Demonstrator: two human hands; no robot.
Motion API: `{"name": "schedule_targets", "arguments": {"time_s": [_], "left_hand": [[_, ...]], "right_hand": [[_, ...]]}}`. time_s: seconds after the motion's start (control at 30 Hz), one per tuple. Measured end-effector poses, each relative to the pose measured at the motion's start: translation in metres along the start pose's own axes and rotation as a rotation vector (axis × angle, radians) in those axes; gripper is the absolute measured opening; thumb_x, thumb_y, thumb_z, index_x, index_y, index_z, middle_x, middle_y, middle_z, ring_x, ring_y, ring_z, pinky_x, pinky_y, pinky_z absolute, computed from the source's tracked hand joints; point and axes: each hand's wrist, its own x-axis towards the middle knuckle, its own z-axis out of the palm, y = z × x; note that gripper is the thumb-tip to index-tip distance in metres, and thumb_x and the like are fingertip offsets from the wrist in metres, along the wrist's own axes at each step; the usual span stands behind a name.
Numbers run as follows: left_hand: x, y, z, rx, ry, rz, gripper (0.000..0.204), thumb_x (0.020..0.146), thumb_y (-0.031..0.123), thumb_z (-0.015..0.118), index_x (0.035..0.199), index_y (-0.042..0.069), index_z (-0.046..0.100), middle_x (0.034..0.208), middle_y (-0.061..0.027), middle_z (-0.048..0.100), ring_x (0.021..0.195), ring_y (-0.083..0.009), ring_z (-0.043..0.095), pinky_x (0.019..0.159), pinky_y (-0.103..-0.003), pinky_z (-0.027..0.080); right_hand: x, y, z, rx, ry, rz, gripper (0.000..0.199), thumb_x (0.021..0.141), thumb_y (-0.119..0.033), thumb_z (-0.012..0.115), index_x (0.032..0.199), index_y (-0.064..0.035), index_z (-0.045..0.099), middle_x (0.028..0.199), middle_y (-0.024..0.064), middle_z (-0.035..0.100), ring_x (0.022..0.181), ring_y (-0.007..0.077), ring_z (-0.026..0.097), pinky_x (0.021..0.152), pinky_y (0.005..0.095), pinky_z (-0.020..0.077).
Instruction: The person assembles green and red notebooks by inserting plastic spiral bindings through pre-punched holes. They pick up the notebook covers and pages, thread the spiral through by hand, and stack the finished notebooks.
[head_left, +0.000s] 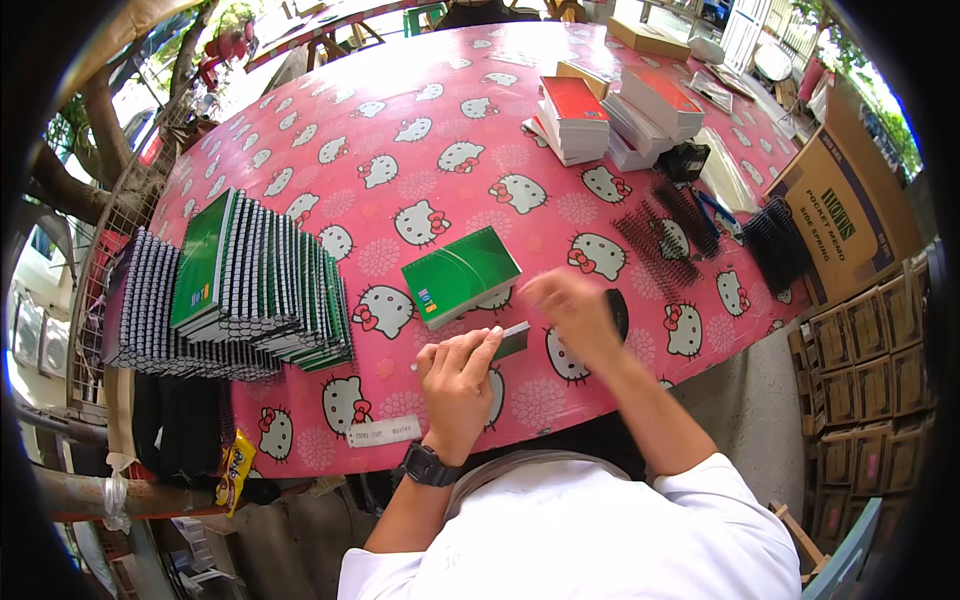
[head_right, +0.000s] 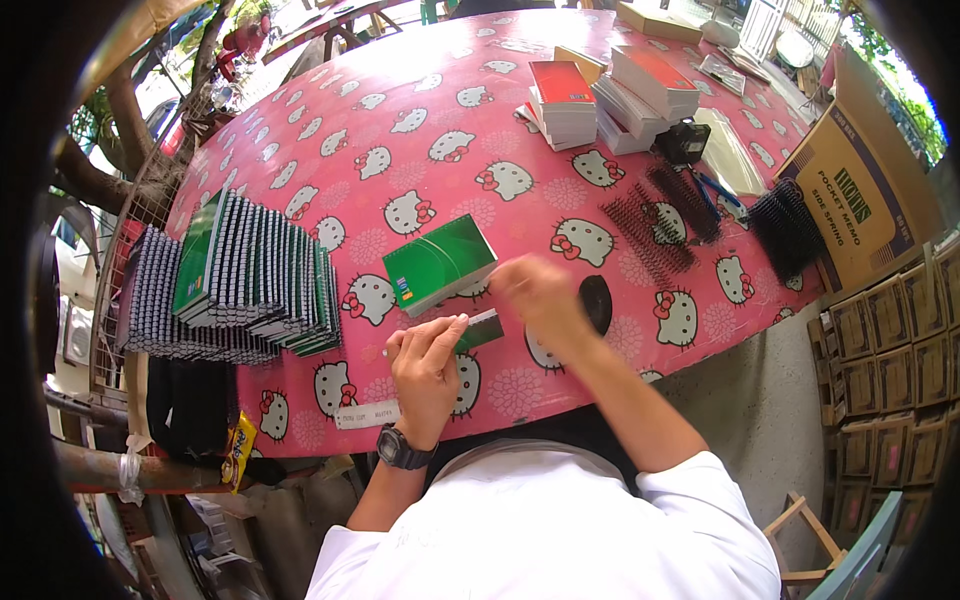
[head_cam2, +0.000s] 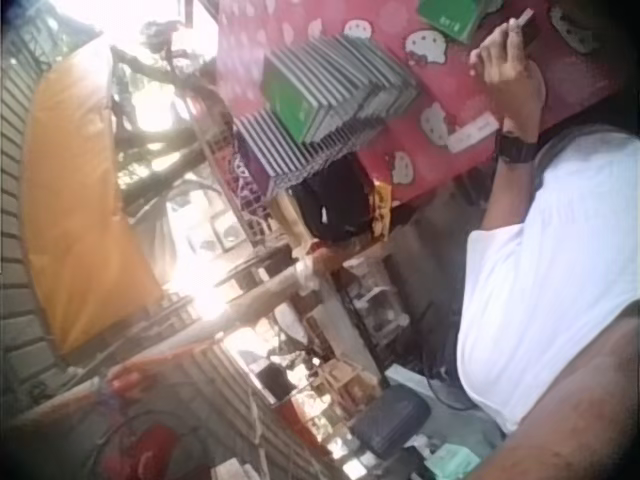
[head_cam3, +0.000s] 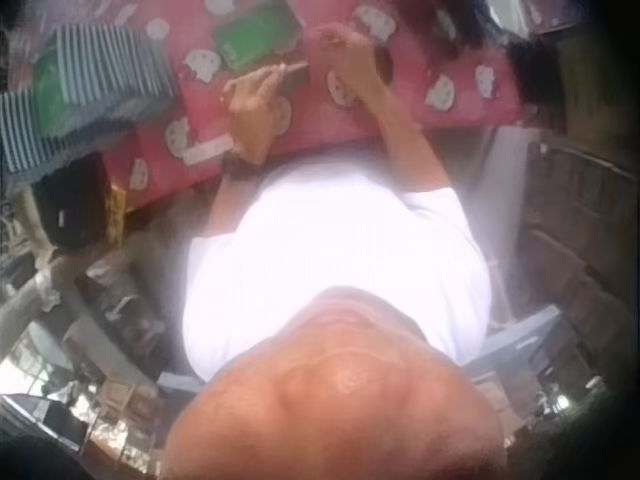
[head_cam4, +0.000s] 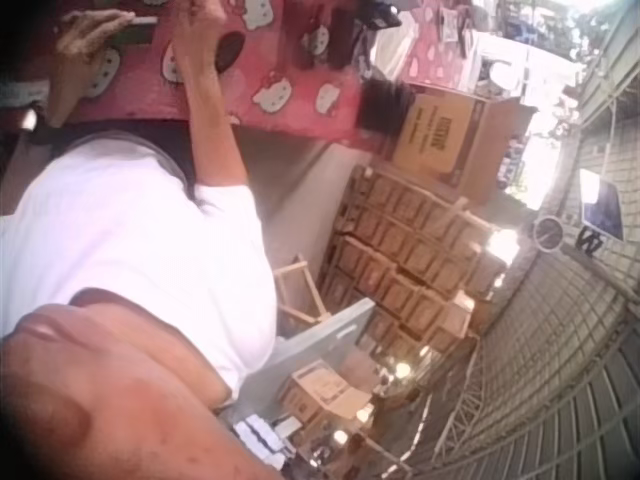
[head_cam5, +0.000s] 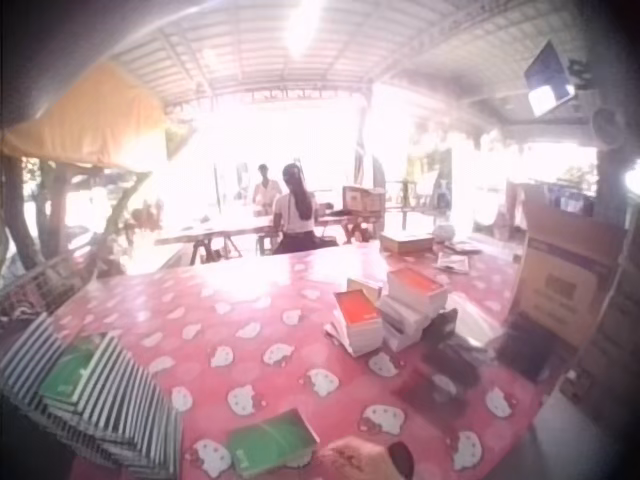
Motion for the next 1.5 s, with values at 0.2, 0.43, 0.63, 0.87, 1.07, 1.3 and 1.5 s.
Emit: {"name": "schedule_targets", "arguments": {"time_s": [0.2, 0.43, 0.63, 0.87, 1.07, 1.3, 1.5], "left_hand": [[0.0, -0.005, -0.001, -0.073, 0.028, 0.039, 0.026, 0.077, 0.0, 0.066, 0.099, 0.013, 0.071, 0.095, -0.0014, 0.068, 0.086, -0.0171, 0.061, 0.076, -0.032, 0.039], [0.007, -0.003, 0.004, -0.105, 0.104, 0.007, 0.017, 0.076, 0.006, 0.073, 0.091, 0.014, 0.072, 0.086, 0.0012, 0.067, 0.079, -0.0167, 0.057, 0.073, -0.031, 0.039], [0.01, -0.007, 0.0, -0.109, 0.059, -0.005, 0.019, 0.074, 0.005, 0.072, 0.091, 0.014, 0.073, 0.082, 0.0029, 0.066, 0.078, -0.0159, 0.056, 0.072, -0.031, 0.038], [0.007, -0.009, -0.002, -0.122, -0.018, 0.036, 0.031, 0.07, 0.004, 0.07, 0.097, 0.018, 0.073, 0.088, 0.0062, 0.065, 0.083, -0.0146, 0.056, 0.076, -0.032, 0.038], [0.007, -0.01, -0.006, -0.133, -0.035, 0.025, 0.03, 0.07, 0.004, 0.07, 0.097, 0.018, 0.073, 0.088, 0.0056, 0.065, 0.084, -0.0151, 0.057, 0.077, -0.033, 0.039], [0.005, -0.006, -0.008, -0.135, -0.039, 0.033, 0.026, 0.072, 0.005, 0.07, 0.095, 0.017, 0.072, 0.088, 0.0052, 0.065, 0.084, -0.0156, 0.057, 0.077, -0.033, 0.039], [0.005, -0.004, -0.008, -0.148, -0.008, 0.041, 0.024, 0.073, 0.004, 0.07, 0.093, 0.016, 0.073, 0.085, 0.0037, 0.066, 0.082, -0.0158, 0.057, 0.075, -0.031, 0.039]], "right_hand": [[0.019, 0.087, -0.103, -0.81, 0.328, 0.114, 0.026, 0.08, -0.019, 0.069, 0.099, -0.0017, 0.064, 0.097, 0.0146, 0.064, 0.095, 0.0324, 0.059, 0.084, 0.0416, 0.046], [0.028, 0.088, -0.118, -0.727, 0.337, 0.128, 0.019, 0.086, -0.015, 0.061, 0.1, -0.0029, 0.063, 0.091, 0.016, 0.065, 0.087, 0.0337, 0.062, 0.074, 0.0419, 0.0487], [0.017, -0.012, -0.089, -0.467, 0.255, 0.016, 0.026, 0.09, -0.001, 0.051, 0.113, -0.0065, 0.062, 0.097, 0.0161, 0.065, 0.081, 0.031, 0.063, 0.073, 0.0384, 0.0499], [-0.024, -0.033, -0.042, -0.112, -0.26, 0.041, 0.025, 0.083, 0.002, 0.064, 0.106, -0.0041, 0.068, 0.092, 0.0063, 0.062, 0.082, 0.0163, 0.06, 0.072, 0.0268, 0.0488], [-0.017, -0.037, -0.037, -0.064, -0.333, -0.102, 0.023, 0.081, 0.006, 0.062, 0.1, -0.0057, 0.067, 0.088, 0.0072, 0.062, 0.081, 0.0219, 0.061, 0.07, 0.0309, 0.0493], [-0.011, -0.032, -0.041, -0.109, -0.405, -0.072, 0.029, 0.08, 0.008, 0.056, 0.105, -0.0043, 0.065, 0.081, 0.0079, 0.062, 0.082, 0.0242, 0.059, 0.074, 0.034, 0.0474], [-0.007, -0.038, -0.045, -0.267, -0.519, -0.262, 0.036, 0.077, 0.011, 0.053, 0.107, -0.0051, 0.065, 0.082, 0.0082, 0.062, 0.082, 0.024, 0.059, 0.076, 0.0355, 0.0475]]}}
